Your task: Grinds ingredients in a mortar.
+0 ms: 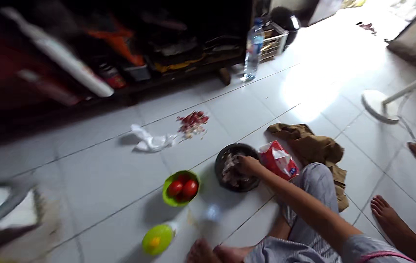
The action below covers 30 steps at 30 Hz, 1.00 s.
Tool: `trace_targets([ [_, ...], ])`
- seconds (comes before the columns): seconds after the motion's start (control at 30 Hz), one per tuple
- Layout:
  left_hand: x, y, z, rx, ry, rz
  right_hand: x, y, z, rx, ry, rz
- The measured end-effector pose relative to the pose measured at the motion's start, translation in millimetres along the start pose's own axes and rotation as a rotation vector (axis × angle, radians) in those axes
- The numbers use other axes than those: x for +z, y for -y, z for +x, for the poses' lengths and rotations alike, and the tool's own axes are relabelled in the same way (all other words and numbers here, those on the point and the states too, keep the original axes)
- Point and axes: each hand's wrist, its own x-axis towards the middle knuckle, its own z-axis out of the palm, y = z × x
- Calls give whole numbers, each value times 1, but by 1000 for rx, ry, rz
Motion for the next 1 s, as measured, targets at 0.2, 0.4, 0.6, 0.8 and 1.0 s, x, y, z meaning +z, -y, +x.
trace_targets([
  [0.2,107,61,50,84,-390,-191,18,3,-4,-44,-83,-94],
  [0.4,100,54,53,16,-346,-204,-18,-34,22,-62,-18,-10],
  [0.6,107,53,55,-46,-392,-276,32,-4,-24,-31,-68,-231],
  [0.8,104,53,57,-18,-349,-126,15,0,5,19,56,-64],
  [1.0,101,50,52,-1,-373,-116,16,14,-10,-18,-21,-186],
])
